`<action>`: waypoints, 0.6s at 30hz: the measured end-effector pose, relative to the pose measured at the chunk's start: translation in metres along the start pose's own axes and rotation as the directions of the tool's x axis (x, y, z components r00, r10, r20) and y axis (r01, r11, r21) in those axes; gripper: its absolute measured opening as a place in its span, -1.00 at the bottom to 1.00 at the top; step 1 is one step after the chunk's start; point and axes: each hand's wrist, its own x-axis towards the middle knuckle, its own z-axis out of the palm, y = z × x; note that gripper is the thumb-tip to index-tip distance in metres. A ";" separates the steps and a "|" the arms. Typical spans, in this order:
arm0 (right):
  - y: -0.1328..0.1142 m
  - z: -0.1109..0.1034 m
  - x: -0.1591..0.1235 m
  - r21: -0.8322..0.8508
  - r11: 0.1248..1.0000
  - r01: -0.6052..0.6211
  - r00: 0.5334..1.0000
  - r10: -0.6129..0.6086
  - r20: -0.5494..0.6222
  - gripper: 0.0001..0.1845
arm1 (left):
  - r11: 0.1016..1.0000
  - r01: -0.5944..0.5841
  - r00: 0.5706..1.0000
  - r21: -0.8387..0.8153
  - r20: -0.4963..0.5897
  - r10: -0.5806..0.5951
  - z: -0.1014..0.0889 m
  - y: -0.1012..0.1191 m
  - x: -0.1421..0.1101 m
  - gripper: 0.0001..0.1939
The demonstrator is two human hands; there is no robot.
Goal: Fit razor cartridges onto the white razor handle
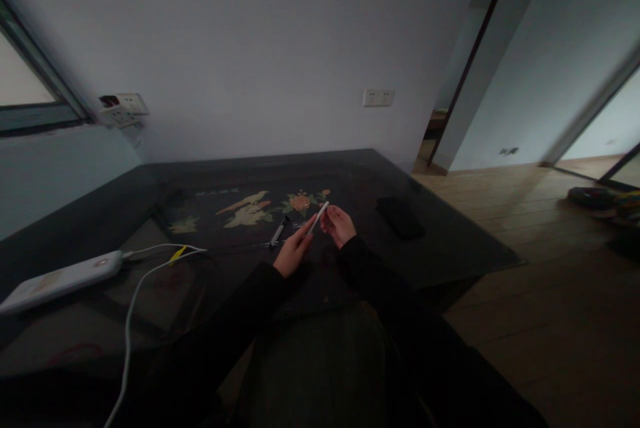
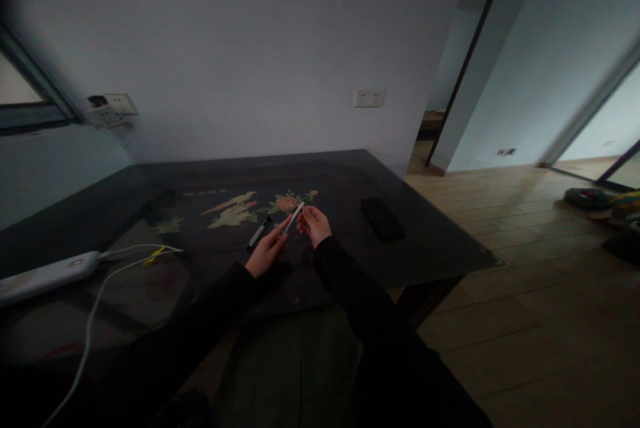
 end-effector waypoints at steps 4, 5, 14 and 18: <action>-0.002 0.001 0.000 -0.001 1.000 -0.008 1.000 0.008 0.007 -0.55 | 0.997 -0.012 0.998 0.078 -0.064 0.017 -0.002 -0.006 0.002 -0.33; -0.002 0.001 0.000 -0.001 1.000 -0.008 1.000 0.008 0.009 -0.55 | 0.996 -0.012 0.997 0.091 -0.081 0.019 -0.003 -0.007 0.003 -0.34; 0.000 0.001 0.000 -0.002 1.000 -0.014 1.000 0.014 0.020 -0.53 | 0.991 -0.020 0.993 0.134 -0.116 0.035 -0.003 -0.010 0.003 -0.37; 0.000 0.000 0.000 -0.003 1.000 -0.013 1.000 0.013 0.024 -0.56 | 0.995 -0.024 0.999 0.096 -0.037 0.028 -0.002 -0.006 0.001 -0.34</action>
